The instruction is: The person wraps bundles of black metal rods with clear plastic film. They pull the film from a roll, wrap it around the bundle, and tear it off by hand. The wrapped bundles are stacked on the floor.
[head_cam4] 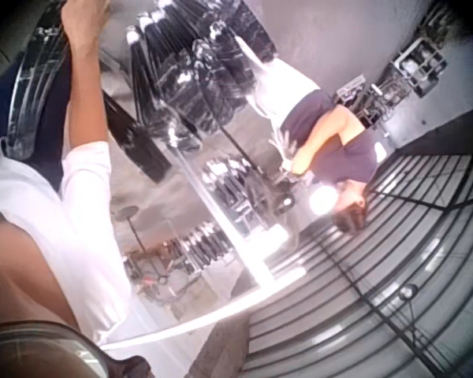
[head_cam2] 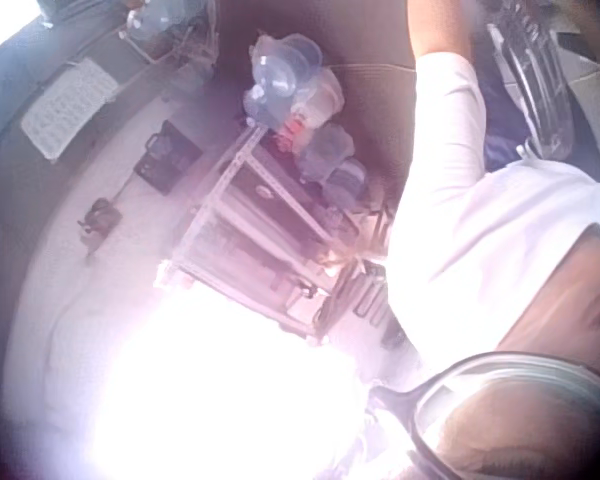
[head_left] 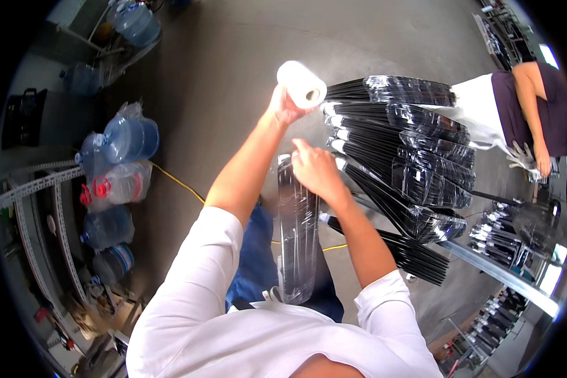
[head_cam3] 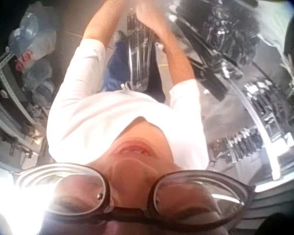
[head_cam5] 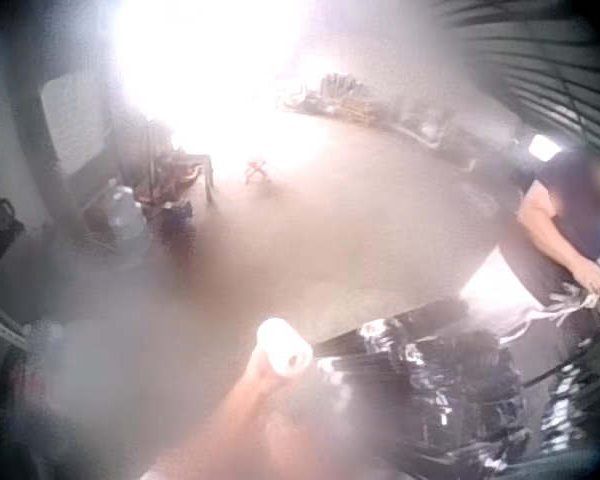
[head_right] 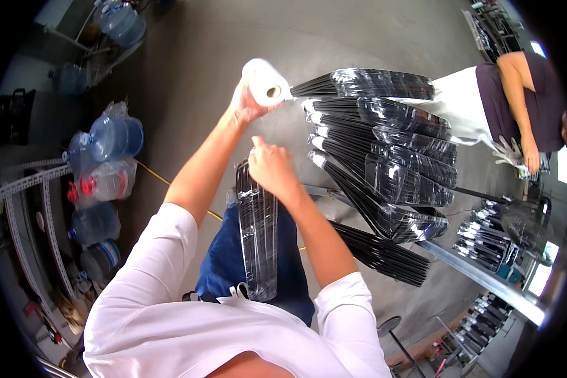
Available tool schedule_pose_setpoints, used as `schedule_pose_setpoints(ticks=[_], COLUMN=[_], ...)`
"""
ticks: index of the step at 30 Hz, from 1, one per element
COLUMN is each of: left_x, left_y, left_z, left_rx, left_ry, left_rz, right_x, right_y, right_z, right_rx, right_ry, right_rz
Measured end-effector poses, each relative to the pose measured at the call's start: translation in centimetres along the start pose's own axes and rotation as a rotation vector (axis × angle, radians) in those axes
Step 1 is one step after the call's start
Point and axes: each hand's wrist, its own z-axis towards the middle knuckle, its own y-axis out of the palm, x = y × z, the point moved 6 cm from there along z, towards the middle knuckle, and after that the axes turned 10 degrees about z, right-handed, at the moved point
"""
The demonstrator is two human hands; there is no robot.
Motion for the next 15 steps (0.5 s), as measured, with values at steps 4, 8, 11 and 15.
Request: schedule_pose_setpoints(ticks=[4,8,11,15], left_x=[3.1,0.7,-3.8,-9.0], left_y=[-2.9,-8.4,-12.3,-11.9], left_z=[-4.4,-13.5,-21.9,-29.1], left_rx=[-0.032,-0.059,0.135,0.021], left_ry=[0.124,0.095,-0.069,-0.038], left_rz=[0.06,-0.079,-0.571,-0.424], right_x=[0.5,0.1,-0.3,0.6], right_y=[-0.1,5.3,8.2,10.3], right_z=[4.1,5.6,4.9,4.6], right_rx=[-0.243,-0.692,-1.066,-1.394], right_ry=[-0.019,-0.091,-0.177,0.121], right_rz=[0.003,-0.011,0.197,0.051])
